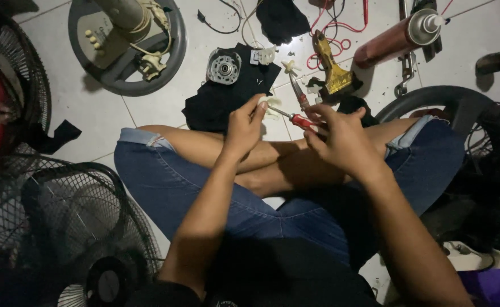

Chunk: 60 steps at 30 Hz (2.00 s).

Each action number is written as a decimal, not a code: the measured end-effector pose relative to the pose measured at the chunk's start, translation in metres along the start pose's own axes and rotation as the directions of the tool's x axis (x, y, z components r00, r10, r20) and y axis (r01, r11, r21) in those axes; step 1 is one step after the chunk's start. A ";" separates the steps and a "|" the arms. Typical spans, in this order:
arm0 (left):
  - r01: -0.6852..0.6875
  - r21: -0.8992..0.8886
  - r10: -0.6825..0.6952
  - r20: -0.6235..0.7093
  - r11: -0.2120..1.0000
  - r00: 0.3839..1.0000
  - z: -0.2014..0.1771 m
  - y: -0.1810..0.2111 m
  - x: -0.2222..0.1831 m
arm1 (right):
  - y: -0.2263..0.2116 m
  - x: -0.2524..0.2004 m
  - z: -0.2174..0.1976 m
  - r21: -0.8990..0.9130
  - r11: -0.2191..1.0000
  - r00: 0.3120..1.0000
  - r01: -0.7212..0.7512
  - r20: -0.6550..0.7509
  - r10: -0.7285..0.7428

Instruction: Repairing a plastic gear mechanism from an electric fan by using a screwdriver to pry and adjust internal components.

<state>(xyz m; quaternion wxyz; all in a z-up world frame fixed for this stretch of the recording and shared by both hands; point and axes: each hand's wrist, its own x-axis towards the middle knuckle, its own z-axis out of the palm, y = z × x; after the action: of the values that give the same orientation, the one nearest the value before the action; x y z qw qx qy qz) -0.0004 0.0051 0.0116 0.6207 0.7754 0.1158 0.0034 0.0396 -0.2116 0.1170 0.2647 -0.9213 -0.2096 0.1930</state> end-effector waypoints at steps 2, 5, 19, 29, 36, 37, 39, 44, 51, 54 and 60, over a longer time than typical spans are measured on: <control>0.003 -0.005 -0.003 0.007 1.000 1.000 0.001 -0.002 0.000 | -0.008 -0.001 -0.004 -0.029 0.996 0.995 -0.082 0.062 0.084; 0.020 -0.011 -0.020 -0.001 1.000 1.000 0.002 -0.008 0.000 | -0.003 -0.001 -0.002 -0.009 0.997 0.996 -0.083 0.017 0.083; -0.164 -0.107 0.158 -0.067 0.981 0.985 0.009 0.006 0.000 | -0.002 0.027 0.047 0.598 0.753 0.913 -0.275 -0.082 0.399; -0.384 -0.064 0.372 -0.146 0.921 0.917 0.021 -0.004 -0.003 | -0.010 0.048 0.076 0.470 0.778 0.798 -0.418 -0.219 0.561; -0.345 -0.050 0.331 -0.184 0.937 0.926 0.021 -0.009 0.000 | -0.012 0.049 0.074 0.520 0.785 0.772 -0.338 -0.324 0.547; -0.308 -0.059 0.290 -0.208 0.950 0.934 0.020 -0.011 0.000 | -0.006 0.048 0.077 0.511 0.797 0.778 -0.322 -0.338 0.530; -0.220 -0.106 0.190 -0.237 0.970 0.953 0.017 -0.018 0.003 | -0.013 0.042 0.058 0.656 0.718 0.813 -0.233 -0.274 0.514; -0.082 -0.236 0.015 -0.273 0.968 0.962 0.008 -0.009 0.008 | -0.006 0.036 0.025 0.704 0.691 0.874 -0.164 -0.222 0.433; -0.039 -0.238 -0.039 -0.313 0.970 0.949 -0.005 0.000 0.014 | 0.025 0.091 0.012 0.327 0.910 0.902 -0.256 -0.257 0.346; -0.008 -0.253 -0.061 -0.263 0.967 0.963 -0.014 0.006 0.019 | 0.060 0.131 0.018 0.161 0.969 0.937 -0.189 -0.264 0.227; 0.018 -0.230 -0.068 -0.214 0.973 0.975 -0.015 -0.002 0.028 | 0.090 0.181 0.043 -0.072 0.987 0.967 -0.141 -0.223 0.122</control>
<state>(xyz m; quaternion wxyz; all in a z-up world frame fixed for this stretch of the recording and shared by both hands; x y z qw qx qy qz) 0.0246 0.0249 0.0094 0.6885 0.6916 0.1994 0.0889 0.1968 -0.1754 -0.0126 0.2325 -0.9593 -0.1260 0.0988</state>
